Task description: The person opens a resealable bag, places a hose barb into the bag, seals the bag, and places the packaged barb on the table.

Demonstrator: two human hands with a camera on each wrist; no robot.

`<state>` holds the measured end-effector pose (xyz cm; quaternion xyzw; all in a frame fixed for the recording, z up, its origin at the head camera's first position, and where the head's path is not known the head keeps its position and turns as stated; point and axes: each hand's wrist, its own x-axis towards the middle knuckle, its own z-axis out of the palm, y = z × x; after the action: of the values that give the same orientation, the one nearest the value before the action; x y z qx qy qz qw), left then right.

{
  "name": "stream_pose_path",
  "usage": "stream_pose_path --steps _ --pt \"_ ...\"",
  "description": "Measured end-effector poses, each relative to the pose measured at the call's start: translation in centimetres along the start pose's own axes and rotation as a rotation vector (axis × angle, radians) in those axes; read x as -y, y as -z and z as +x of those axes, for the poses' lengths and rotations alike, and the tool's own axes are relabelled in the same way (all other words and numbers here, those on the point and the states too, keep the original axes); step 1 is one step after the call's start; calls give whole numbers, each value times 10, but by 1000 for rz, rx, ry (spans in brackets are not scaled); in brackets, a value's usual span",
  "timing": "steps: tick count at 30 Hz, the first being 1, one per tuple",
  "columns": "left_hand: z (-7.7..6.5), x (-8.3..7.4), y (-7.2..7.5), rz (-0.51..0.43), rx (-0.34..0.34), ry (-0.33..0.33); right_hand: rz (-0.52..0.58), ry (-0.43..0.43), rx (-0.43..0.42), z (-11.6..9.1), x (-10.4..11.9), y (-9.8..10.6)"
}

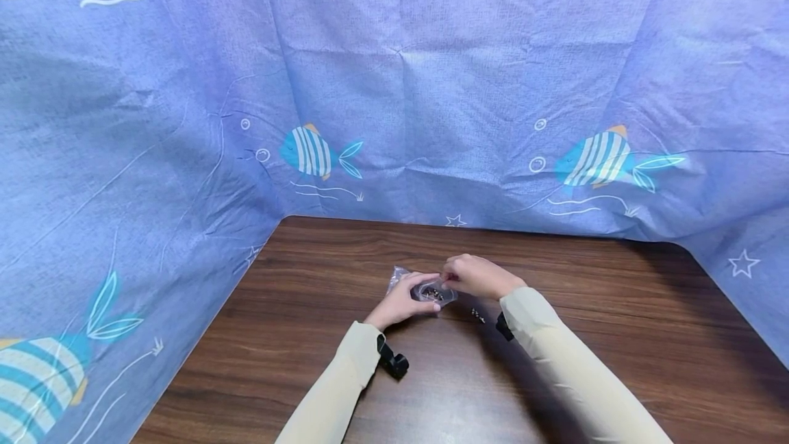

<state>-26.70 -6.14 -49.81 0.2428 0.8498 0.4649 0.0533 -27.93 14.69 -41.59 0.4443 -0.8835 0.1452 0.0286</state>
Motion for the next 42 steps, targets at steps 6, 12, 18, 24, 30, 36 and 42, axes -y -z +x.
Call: stream_pose_path --steps 6,12,18,24,30,36,42 --pt "0 1 0 -12 -2 12 0 -28 26 4 3 0" --pt "0 0 0 -5 -4 6 -3 -18 26 3 4 1" --pt "0 0 0 -1 -5 1 4 -19 46 2 3 1" --pt "0 2 -1 -16 -7 0 15 -45 70 -5 2 2" --pt "0 1 -2 -11 -12 -9 23 -114 109 -18 -1 3" --pt "0 2 -2 -10 -16 -13 38 -120 124 -32 -7 3" --pt "0 3 -2 -9 -17 -23 30 -100 119 -44 -13 0"
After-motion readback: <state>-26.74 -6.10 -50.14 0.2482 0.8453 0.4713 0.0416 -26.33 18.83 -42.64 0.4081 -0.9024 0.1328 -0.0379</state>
